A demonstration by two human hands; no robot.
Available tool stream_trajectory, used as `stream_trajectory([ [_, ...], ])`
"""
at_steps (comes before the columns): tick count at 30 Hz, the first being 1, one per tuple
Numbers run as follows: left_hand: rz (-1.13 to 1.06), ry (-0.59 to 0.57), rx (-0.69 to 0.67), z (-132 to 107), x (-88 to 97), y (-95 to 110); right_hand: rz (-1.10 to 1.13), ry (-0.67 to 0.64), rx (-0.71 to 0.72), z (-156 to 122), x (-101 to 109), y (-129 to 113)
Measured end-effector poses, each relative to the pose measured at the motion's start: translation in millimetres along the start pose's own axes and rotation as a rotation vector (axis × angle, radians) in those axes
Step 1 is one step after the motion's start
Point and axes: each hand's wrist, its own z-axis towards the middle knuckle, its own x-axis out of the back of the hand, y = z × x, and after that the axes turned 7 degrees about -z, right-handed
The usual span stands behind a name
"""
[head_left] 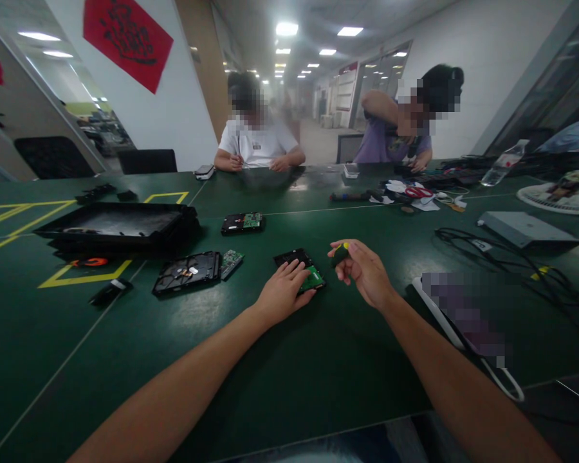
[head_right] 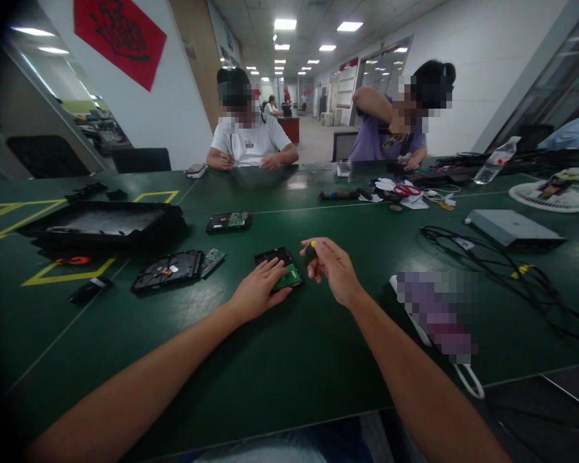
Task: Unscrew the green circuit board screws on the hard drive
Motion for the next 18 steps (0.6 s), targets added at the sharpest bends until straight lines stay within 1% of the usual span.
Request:
stream_trajectory([
  [5,-0.004,-0.001,-0.006,0.0,-0.6,-1.0,-0.029,-0.001,0.005,-0.9,-0.9,-1.4],
  [11,-0.001,0.001,-0.008,0.0,-1.2,-1.1,0.020,-0.033,0.000,-1.2,-1.2,-2.0],
  [18,0.006,0.004,-0.006,0.3,0.5,-0.1,-0.053,-0.003,0.016,-0.6,-0.5,-1.3],
])
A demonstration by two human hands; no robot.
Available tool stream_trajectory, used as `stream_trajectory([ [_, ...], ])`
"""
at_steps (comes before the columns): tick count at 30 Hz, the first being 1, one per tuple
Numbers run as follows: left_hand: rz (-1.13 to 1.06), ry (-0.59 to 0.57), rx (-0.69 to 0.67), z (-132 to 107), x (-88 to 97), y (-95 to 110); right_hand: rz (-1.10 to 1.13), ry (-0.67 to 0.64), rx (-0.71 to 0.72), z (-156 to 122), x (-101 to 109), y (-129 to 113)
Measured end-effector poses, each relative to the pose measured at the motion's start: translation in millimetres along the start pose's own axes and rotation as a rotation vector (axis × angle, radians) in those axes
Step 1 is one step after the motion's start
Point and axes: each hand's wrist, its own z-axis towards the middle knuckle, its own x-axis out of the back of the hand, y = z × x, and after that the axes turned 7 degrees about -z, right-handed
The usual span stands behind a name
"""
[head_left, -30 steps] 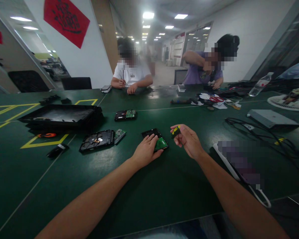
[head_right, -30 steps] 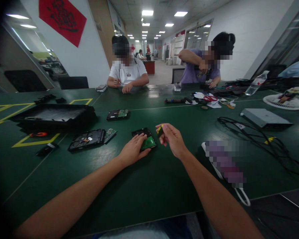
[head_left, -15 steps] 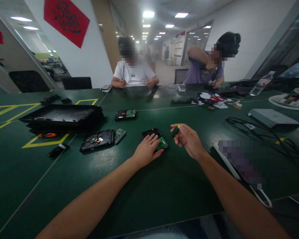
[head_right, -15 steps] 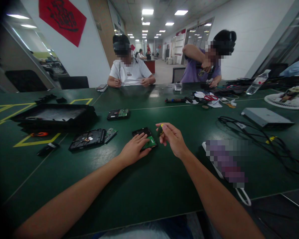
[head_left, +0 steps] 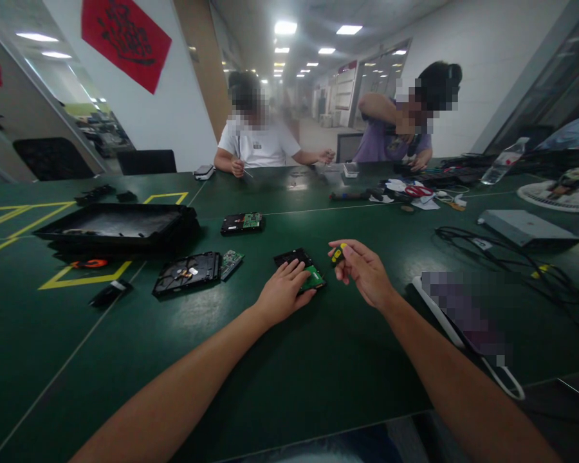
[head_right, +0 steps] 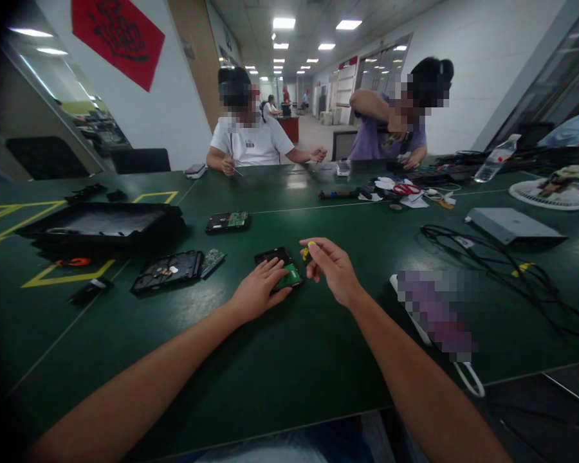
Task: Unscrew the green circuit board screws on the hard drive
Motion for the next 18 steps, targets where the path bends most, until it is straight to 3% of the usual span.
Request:
stream_trajectory([
  [18,-0.013,0.006,0.000,-0.1,-0.7,1.5,-0.014,-0.001,0.005,-0.5,2.4,4.8],
])
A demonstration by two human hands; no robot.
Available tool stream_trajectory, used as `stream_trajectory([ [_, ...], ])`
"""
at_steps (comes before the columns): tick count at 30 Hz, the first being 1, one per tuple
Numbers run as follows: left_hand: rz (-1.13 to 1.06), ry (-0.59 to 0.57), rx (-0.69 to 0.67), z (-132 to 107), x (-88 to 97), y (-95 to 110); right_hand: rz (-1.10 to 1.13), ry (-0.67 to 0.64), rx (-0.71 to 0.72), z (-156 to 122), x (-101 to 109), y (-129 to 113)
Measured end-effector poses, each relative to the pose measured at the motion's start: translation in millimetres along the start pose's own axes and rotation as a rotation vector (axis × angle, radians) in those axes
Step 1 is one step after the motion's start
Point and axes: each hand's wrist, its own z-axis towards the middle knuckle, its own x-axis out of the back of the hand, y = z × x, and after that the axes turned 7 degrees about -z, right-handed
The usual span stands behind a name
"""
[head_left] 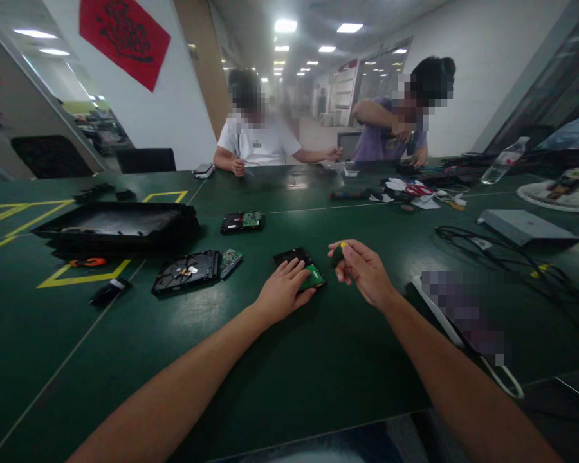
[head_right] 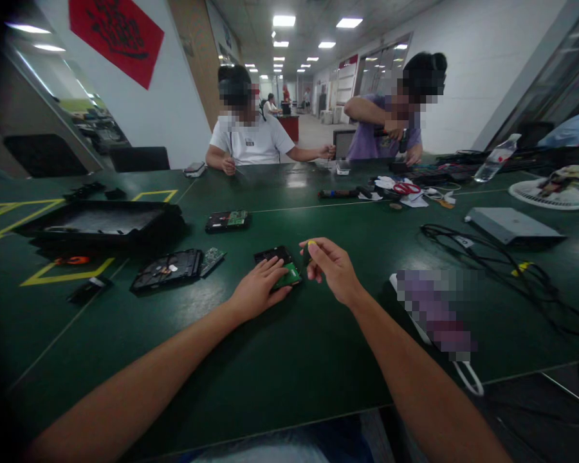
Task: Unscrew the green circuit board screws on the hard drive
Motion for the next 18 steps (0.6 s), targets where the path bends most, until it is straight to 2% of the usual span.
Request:
stream_trajectory([
  [7,-0.003,0.007,-0.007,-0.3,-0.2,-0.7,0.051,-0.036,0.004,-0.3,-0.2,-1.3],
  [18,-0.003,0.012,-0.010,0.0,-2.2,-2.1,0.006,-0.028,0.011,-0.2,0.2,-1.1],
])
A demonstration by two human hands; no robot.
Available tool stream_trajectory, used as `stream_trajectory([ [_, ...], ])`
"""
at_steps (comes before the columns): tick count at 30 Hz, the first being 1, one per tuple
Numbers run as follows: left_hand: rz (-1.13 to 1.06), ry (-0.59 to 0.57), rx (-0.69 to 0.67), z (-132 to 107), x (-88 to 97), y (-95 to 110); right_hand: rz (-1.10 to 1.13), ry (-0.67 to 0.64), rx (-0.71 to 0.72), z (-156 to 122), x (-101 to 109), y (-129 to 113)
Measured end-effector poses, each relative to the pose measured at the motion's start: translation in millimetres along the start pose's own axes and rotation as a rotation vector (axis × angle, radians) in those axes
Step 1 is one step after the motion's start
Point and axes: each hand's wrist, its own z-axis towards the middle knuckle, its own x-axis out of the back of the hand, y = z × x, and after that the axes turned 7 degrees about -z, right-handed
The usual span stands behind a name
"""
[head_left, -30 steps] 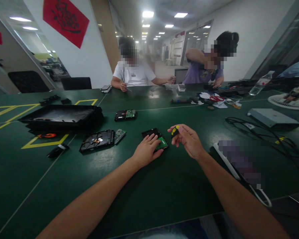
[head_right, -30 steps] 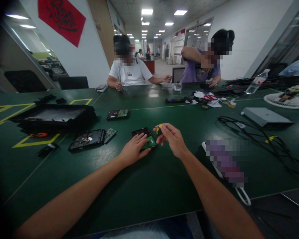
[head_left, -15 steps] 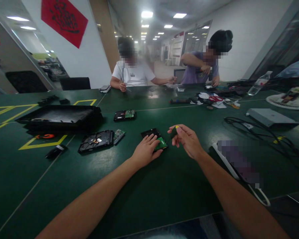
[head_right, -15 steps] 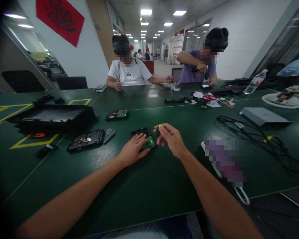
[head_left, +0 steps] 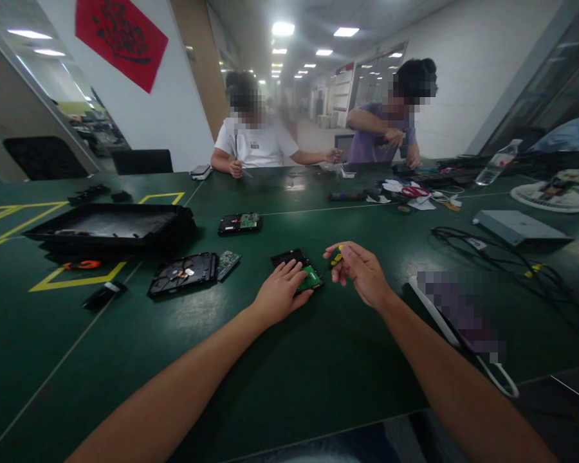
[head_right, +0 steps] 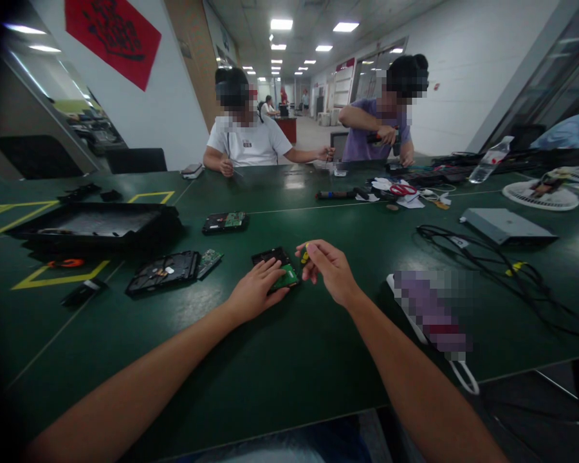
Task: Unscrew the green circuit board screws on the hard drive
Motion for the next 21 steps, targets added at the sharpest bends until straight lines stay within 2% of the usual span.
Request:
stream_trajectory([
  [5,0.013,-0.004,-0.002,-0.1,1.6,0.9,0.052,-0.017,-0.002,-0.4,-1.2,-1.1],
  [14,0.013,0.004,0.005,-0.3,0.3,0.6,-0.017,0.019,0.006,0.5,-0.8,1.2],
  [21,0.026,-0.009,0.002,0.4,2.5,1.7,0.058,-0.007,0.009,0.9,-0.2,1.0],
])
